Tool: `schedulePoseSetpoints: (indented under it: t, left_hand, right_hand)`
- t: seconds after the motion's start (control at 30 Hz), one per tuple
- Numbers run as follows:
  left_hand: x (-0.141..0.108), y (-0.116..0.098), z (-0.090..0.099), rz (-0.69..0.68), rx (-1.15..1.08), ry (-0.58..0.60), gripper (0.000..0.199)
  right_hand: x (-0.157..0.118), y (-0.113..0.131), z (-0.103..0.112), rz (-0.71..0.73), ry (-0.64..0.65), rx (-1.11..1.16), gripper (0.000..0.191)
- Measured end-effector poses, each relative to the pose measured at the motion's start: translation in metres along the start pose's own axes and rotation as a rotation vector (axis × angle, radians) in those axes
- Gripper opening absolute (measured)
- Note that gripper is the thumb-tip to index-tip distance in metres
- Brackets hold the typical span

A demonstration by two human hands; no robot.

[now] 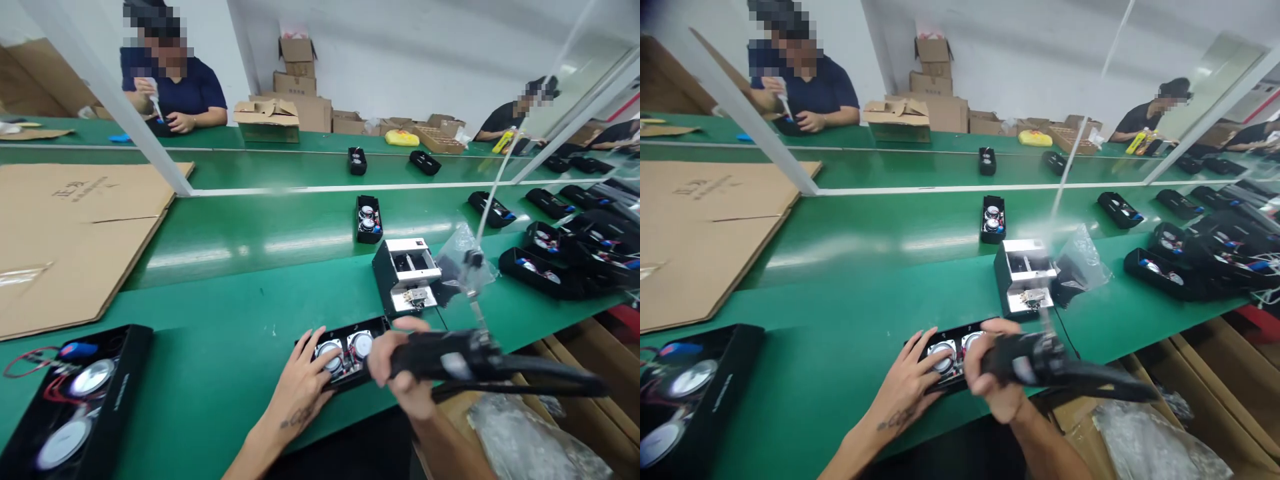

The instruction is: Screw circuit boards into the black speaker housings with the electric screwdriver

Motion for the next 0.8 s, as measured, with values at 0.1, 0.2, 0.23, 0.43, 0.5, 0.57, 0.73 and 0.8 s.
schedulePoseSetpoints:
  t: [0.1, 0.2, 0.23, 0.43, 0.5, 0.57, 0.73, 0.8]
  left_hand:
    - [-0.006, 0.007, 0.016, -0.019, 0.010, -0.017, 0.022]
    - [-0.007, 0.007, 0.033, -0.061, 0.024, -0.090, 0.013]
    - [-0.005, 0.005, 0.038, -0.067, 0.019, -0.116, 0.015]
    - [0.019, -0.014, 0.041, -0.049, -0.055, -0.099, 0.016]
    - [0.026, -0.020, 0.035, -0.042, -0.071, -0.063, 0.019]
    - [0.031, -0.024, 0.028, -0.042, -0.075, -0.019, 0.022]
    - [0.037, -0.031, 0.014, -0.013, 0.015, 0.168, 0.033]
    - [0.038, -0.034, 0.013, -0.010, 0.054, 0.212, 0.029]
  right_hand:
    - [0.039, 0.032, 0.051, 0.180, -0.299, -0.006, 0.035]
    - [0.068, 0.041, 0.096, 0.277, -0.494, -0.196, 0.036]
    - [0.075, 0.039, 0.106, 0.281, -0.509, -0.260, 0.035]
    - [0.091, 0.011, 0.120, 0.176, -0.456, -0.400, 0.035]
    - [0.093, 0.007, 0.118, 0.130, -0.428, -0.395, 0.035]
    - [0.094, 0.006, 0.117, 0.059, -0.382, -0.388, 0.035]
    - [0.078, 0.006, 0.113, -0.138, -0.251, -0.344, 0.035]
    - [0.066, 0.008, 0.111, -0.172, -0.236, -0.288, 0.035]
Point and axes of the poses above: each hand's wrist, its own x-axis towards the middle knuckle, its own z-axis out of the back of the hand, y = z × x, the point moved 4 cm from there along x, towards the middle knuckle, and after that the axes turned 14 degrees about x, right-handed, at the moved point
